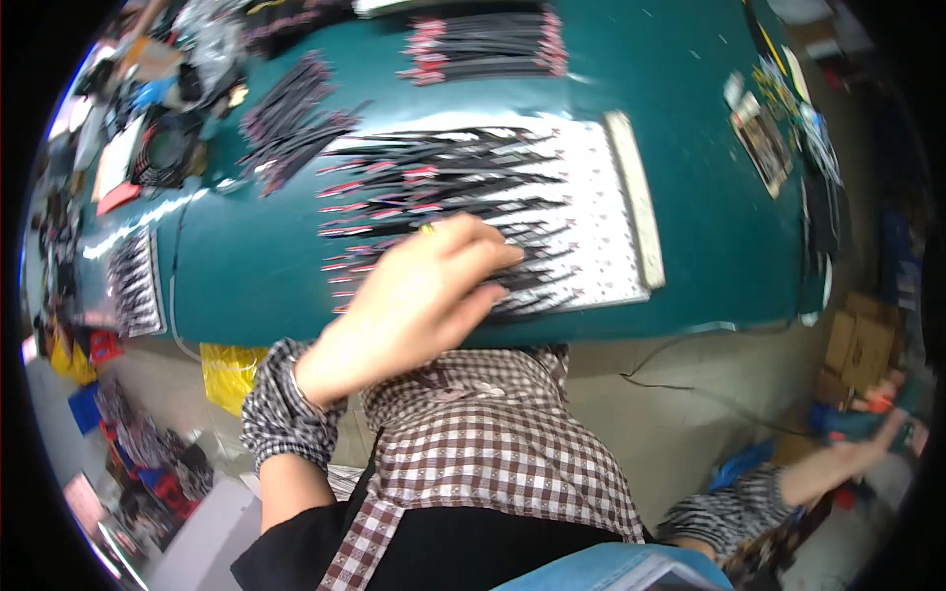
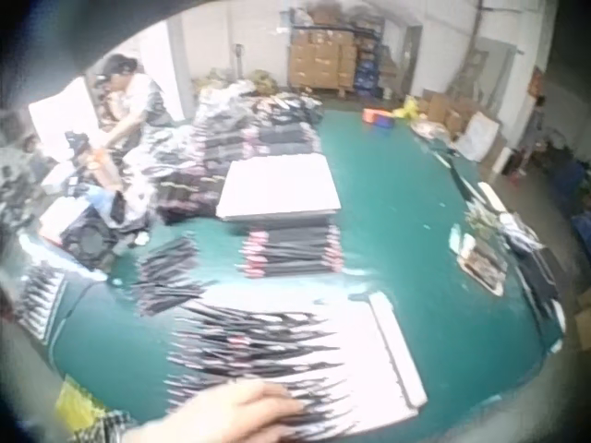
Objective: The person places wires onto a circuit board assembly jig by hand.
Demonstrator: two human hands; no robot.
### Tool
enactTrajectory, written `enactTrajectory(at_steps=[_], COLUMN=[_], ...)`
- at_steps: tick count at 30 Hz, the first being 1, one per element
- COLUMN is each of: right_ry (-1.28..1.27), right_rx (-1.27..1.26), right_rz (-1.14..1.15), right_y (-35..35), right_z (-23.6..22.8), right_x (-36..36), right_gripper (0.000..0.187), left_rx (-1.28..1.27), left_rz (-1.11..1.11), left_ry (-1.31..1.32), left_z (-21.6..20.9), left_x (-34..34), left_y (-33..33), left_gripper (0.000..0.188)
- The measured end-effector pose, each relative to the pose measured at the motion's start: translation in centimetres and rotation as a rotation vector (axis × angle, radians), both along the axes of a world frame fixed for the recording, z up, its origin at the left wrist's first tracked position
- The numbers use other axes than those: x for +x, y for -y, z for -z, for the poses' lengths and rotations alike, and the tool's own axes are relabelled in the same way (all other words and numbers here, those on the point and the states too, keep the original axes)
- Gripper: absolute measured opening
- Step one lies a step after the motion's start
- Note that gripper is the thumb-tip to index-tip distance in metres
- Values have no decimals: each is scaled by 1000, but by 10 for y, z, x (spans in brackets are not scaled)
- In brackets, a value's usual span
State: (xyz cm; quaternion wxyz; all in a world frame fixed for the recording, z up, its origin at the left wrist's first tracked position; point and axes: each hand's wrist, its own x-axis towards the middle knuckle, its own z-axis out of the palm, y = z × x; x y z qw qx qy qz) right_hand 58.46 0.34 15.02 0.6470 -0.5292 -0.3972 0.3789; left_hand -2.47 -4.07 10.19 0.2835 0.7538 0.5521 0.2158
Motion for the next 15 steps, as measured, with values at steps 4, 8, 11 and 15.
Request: enactTrajectory(at_steps=[4,8,11,15], right_ry=[-730,-1012,-979,-930], right_rx=[-108,-142,-168,-155], right_rz=[-639,-688,-675,-575], right_y=[-17,-31,-22,-3], right_z=[135,186,182,163], right_x=[-118,-159,-149,-139], right_gripper=[52,48,51,51], left_rx=[197,259,295,314], left_rz=[-191,-588,-516,-402], left_ry=[-41,-80,-312,-450], left_z=[44,85,88,103], left_x=[-105,-213,-232,-239], left_y=[-18,-25,-58,-95], left_gripper=[32,29,31,30])
